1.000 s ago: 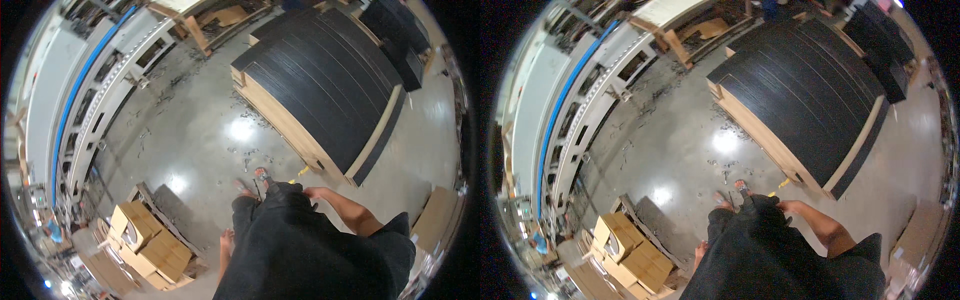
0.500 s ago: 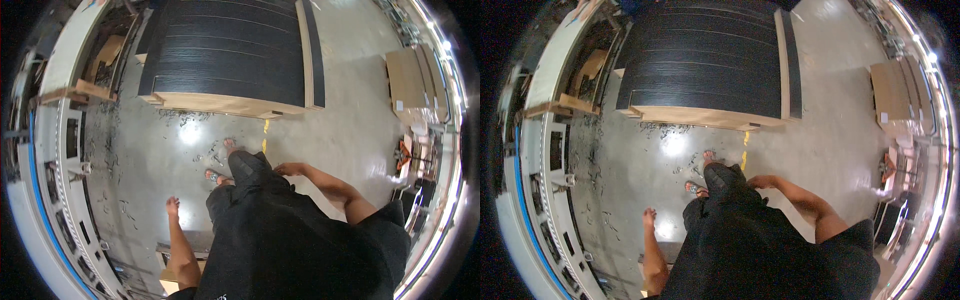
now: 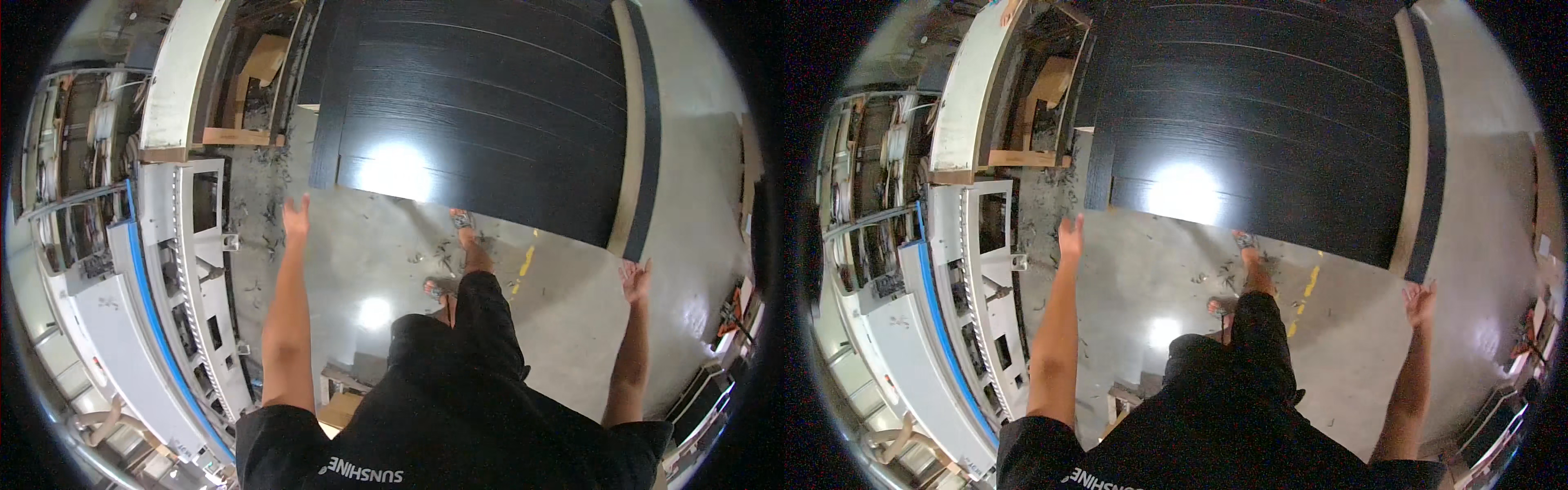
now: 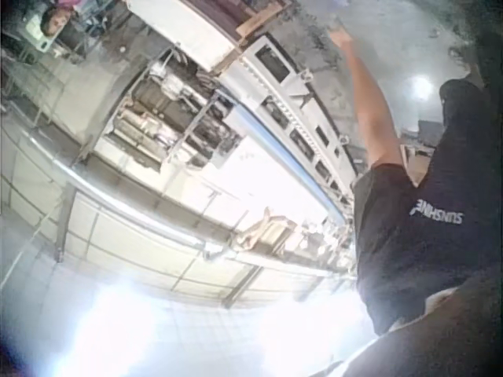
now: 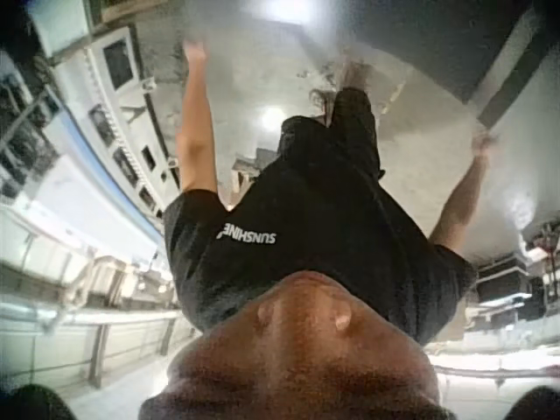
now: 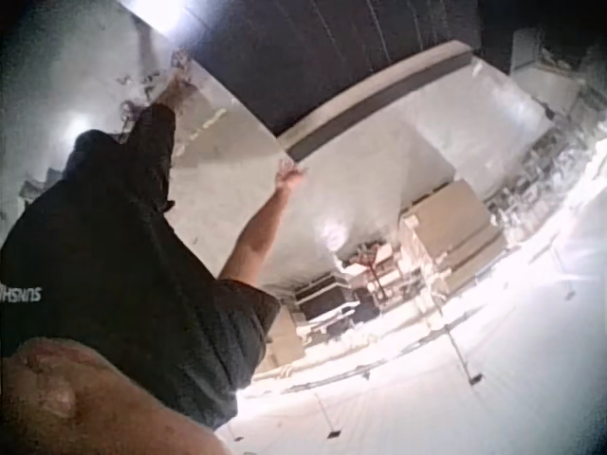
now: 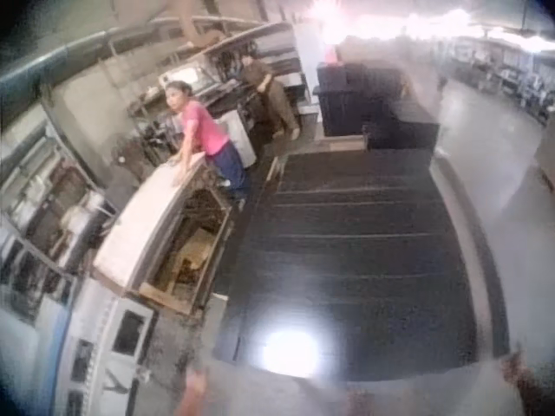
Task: The person scrapes the edges of wooden boards with a handheld tool, moves the boards onto a stack, and feeds wooden panels and edge strips into an edge banding machine while working with a coworker to process the banded boards on a table.
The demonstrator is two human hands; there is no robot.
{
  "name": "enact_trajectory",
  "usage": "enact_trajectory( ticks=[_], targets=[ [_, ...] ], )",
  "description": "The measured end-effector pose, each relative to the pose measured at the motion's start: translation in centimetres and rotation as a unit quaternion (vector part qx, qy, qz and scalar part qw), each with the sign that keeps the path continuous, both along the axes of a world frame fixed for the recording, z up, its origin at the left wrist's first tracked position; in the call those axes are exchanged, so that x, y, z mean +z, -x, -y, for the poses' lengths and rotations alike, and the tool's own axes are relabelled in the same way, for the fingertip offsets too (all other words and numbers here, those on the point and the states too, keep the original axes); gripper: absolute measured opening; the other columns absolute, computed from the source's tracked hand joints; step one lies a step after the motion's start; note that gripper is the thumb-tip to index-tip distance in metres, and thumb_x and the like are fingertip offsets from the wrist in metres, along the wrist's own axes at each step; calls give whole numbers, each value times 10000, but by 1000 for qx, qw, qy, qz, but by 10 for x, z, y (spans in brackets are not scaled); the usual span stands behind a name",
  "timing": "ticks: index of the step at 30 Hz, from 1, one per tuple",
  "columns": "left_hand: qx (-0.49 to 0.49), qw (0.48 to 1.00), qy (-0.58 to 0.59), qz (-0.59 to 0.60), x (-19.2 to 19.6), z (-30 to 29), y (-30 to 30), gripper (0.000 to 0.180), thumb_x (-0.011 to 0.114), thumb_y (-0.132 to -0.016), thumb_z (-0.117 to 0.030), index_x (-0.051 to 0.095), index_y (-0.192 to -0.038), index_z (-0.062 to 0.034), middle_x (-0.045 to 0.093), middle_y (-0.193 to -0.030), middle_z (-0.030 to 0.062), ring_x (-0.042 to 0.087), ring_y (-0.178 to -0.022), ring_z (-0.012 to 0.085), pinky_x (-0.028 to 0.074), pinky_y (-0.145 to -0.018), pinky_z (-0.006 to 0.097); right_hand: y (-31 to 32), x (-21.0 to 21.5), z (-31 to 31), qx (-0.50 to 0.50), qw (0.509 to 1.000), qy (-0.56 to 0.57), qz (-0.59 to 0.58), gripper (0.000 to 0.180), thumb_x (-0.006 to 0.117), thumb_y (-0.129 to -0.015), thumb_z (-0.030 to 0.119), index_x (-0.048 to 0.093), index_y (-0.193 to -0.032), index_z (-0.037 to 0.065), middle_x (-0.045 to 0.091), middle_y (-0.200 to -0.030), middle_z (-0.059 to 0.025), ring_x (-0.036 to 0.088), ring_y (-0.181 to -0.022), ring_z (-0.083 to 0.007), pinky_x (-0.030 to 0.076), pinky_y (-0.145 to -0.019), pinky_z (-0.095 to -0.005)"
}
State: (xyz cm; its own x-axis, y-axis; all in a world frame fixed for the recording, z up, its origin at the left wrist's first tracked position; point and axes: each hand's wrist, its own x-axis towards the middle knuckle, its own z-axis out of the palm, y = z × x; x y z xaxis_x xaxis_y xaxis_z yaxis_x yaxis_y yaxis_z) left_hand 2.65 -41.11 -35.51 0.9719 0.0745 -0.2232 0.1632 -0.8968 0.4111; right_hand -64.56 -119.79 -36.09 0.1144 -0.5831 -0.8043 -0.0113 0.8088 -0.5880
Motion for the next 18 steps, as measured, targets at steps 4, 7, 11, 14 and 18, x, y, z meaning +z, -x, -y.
enact_trajectory(
  ticks=[4,7,11,14,18],
  targets=[
    [-36,996,34,-80,13,46,-95,980,604,-903,-716,493,-1438,97,563,-1419,271,489,-1367,402,364,-1152,423,-59,16,7,124,988,-81,46,726,474,-1003,664,391,-1549,193,502,-1531,-31,471,-1401,-245,334,-1173,-530],
    [-50,974,95,-198,4,111,-99,965,606,-901,-720,543,-1388,111,625,-1327,254,567,-1264,368,408,-1094,391,-31,39,17,187,981,-29,-44,771,469,-982,712,432,-1527,169,547,-1478,-36,476,-1387,-249,366,-1150,-491],
    [11,978,111,-177,-14,77,-108,967,644,-883,-710,568,-1346,135,641,-1284,228,598,-1189,289,437,-1049,367,-75,26,30,117,990,-83,13,746,463,-1017,649,386,-1564,147,511,-1509,-59,440,-1428,-242,388,-1169,-458],
    [45,967,133,-213,23,144,-87,979,674,-866,-701,566,-1339,149,637,-1303,220,590,-1208,278,434,-1056,378,-63,52,9,159,986,-33,47,692,544,-1000,599,493,-1491,114,549,-1499,-24,524,-1356,-241,406,-1160,-409],
    [83,958,161,-221,26,134,-88,969,698,-861,-679,563,-1342,151,630,-1318,220,592,-1210,288,432,-1058,383,-79,49,11,66,984,-144,87,672,540,-1005,588,523,-1468,100,580,-1469,-51,543,-1341,-251,414,-1156,-414]
  ],
)
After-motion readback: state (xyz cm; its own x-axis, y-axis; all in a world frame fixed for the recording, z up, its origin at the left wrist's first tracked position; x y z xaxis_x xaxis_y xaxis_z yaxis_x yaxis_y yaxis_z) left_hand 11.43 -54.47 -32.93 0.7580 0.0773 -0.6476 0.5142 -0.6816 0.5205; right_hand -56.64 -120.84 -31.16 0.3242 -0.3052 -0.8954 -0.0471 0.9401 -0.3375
